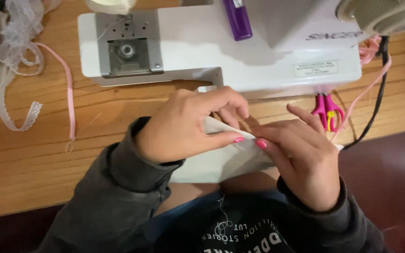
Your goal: Threading a pink ribbon through a white fabric casing, trimming it with scissors, and sealing the ends with a lighter.
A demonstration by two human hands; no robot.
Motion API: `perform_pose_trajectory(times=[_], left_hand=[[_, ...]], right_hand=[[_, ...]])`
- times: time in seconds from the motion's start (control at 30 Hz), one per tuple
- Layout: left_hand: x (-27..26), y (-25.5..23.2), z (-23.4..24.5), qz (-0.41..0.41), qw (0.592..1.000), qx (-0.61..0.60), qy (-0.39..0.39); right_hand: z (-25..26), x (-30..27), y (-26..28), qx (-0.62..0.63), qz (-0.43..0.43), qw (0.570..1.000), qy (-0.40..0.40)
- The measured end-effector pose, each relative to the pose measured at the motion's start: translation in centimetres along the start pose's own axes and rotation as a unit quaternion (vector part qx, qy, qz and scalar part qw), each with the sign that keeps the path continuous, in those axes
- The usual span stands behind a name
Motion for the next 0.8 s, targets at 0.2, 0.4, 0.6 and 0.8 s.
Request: perform_pose_trajectory(times=[0.2,0.4,0.6,0.8], left_hand=[[-0.2,0.2,1.1,0.059,0.984,-0.159,-0.053],[-0.4,0.6,1.5,0.092,0.981,-0.141,-0.090],[-0.2,0.7,0.9,0.063,0.988,-0.129,-0.058],[-0.2,1.3,0.2,0.053,0.991,-0.121,-0.029]], right_hand=[[-0.3,-0.9,-0.9,0.062,-0.070,0.995,-0.047],[0.0,-0.9,0.1,0.079,-0.092,0.989,-0.085],[0.1,0.2,1.4,0.040,-0.055,0.994,-0.087],[-0.4,0.1,1.5,0.063,-0.104,0.991,-0.056]])
Point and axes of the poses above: each hand's wrist, its own x-axis towards the middle knuckle, its own z-axis out of the back of the hand, y = z × x, the point moved 6 cm from there along x, towards the middle knuckle, and after that the axes turned 14 degrees about -x, right-handed, at the moved point
